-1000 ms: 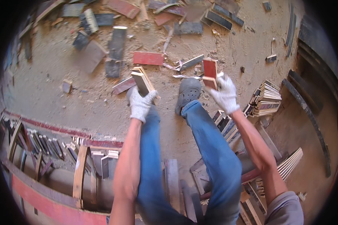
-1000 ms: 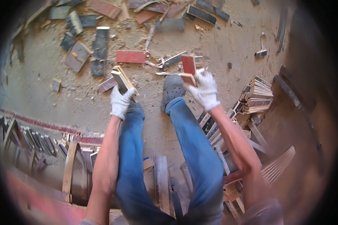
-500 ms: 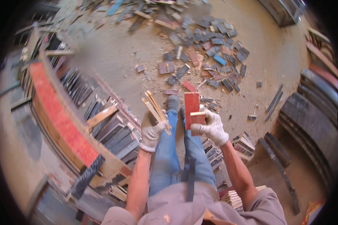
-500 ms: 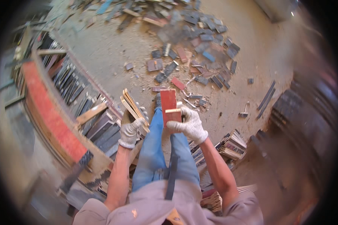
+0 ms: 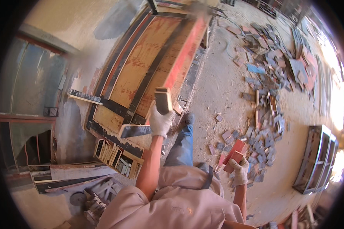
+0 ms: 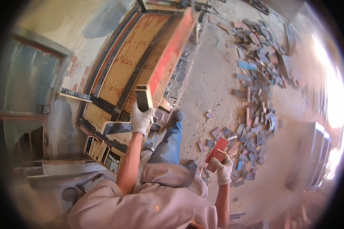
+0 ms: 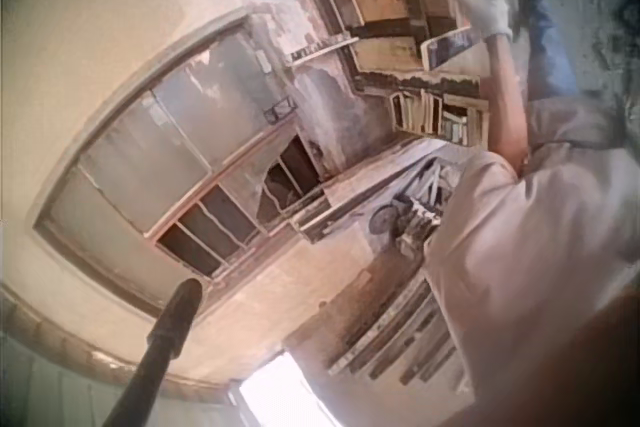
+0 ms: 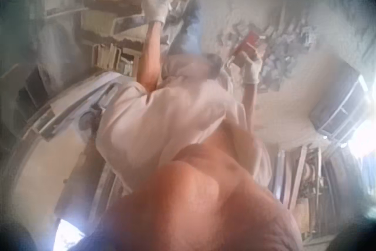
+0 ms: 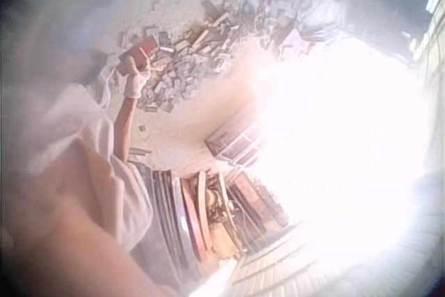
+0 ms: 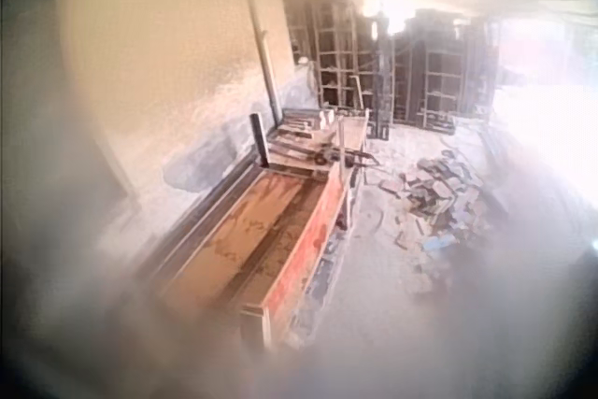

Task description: The person uses a pneumatic nail gun to attach thin wooden strips to a large wooden board or frame. They repeatedly pick up strips, position them, and drive nails to secure them in place.

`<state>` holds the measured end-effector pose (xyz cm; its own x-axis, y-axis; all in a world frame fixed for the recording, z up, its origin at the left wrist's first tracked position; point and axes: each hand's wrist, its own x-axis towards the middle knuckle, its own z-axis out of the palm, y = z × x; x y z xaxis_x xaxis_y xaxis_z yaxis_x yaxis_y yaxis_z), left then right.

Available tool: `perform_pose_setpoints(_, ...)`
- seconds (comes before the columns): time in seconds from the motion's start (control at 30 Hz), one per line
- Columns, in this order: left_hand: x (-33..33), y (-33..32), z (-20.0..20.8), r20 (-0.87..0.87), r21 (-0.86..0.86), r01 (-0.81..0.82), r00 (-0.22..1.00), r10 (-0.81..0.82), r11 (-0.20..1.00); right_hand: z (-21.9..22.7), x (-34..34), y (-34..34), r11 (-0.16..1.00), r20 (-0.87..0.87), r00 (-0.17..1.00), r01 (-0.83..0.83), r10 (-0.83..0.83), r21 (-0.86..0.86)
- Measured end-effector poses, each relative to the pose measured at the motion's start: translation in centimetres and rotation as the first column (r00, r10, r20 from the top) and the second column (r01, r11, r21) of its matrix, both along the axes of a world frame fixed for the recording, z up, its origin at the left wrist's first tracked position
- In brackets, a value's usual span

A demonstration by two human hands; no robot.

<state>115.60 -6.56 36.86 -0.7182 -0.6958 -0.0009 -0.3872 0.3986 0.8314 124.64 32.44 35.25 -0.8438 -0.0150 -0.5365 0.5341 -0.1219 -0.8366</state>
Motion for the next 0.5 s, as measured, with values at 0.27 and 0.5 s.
perform_pose_setpoints(0.27,-9.4,-13.1,-4.3,0.41,-0.261,-0.231,0.852,0.324,0.937,1.5,-17.2,-8.7,0.992,0.061,0.992,-0.112,0.109,0.054)
perform_pose_setpoints(0.5,-13.7,-18.1,-10.8,0.823,-0.141,-0.082,0.545,0.163,0.987,3.3,-32.2,-13.2,0.949,0.064,0.955,-0.294,0.288,0.113)
